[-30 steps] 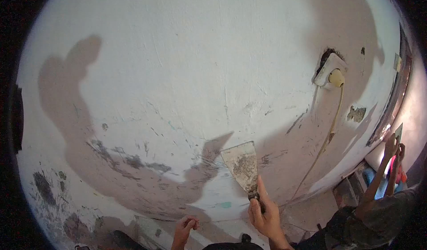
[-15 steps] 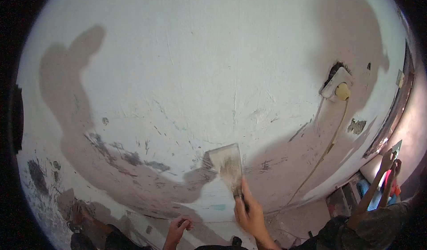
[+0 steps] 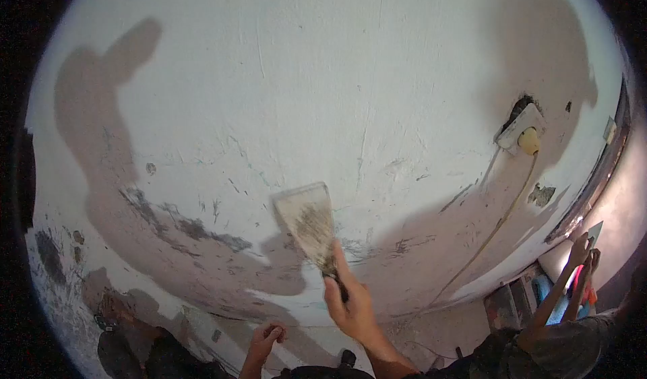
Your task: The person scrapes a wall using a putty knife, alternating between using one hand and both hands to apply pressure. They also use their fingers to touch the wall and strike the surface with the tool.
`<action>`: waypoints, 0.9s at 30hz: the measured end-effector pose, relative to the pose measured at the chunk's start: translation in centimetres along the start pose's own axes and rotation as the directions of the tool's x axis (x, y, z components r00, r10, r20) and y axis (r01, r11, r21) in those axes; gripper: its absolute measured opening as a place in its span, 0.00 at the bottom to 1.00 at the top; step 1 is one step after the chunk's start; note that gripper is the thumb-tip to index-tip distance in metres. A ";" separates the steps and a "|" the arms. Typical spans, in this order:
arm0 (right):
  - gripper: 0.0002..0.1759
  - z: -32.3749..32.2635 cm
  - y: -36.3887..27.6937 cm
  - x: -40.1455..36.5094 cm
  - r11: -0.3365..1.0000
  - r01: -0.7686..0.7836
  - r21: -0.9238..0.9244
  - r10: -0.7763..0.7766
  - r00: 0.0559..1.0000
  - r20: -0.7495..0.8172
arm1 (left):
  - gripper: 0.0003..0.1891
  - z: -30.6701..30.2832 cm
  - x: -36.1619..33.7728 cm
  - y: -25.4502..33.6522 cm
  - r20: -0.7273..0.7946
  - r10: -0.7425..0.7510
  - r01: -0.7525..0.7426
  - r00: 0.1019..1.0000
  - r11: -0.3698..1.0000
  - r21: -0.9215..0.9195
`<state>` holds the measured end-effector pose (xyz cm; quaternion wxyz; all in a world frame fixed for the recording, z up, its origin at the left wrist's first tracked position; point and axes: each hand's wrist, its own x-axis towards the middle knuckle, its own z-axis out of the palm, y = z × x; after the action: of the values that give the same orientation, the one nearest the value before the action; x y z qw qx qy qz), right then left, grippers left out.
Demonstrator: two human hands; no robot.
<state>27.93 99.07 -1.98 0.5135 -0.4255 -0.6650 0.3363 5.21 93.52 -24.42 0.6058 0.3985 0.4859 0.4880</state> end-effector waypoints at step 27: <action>0.30 -2.8 1.4 -5.9 0.981 -0.190 0.048 0.195 0.965 -0.173 | 0.09 0.4 2.2 2.0 0.027 -0.033 0.032 0.999 0.999 0.041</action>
<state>31.58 94.31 -4.83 0.5419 -0.5083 -0.5670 0.3557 5.26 96.06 -22.87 0.6119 0.4097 0.4937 0.4625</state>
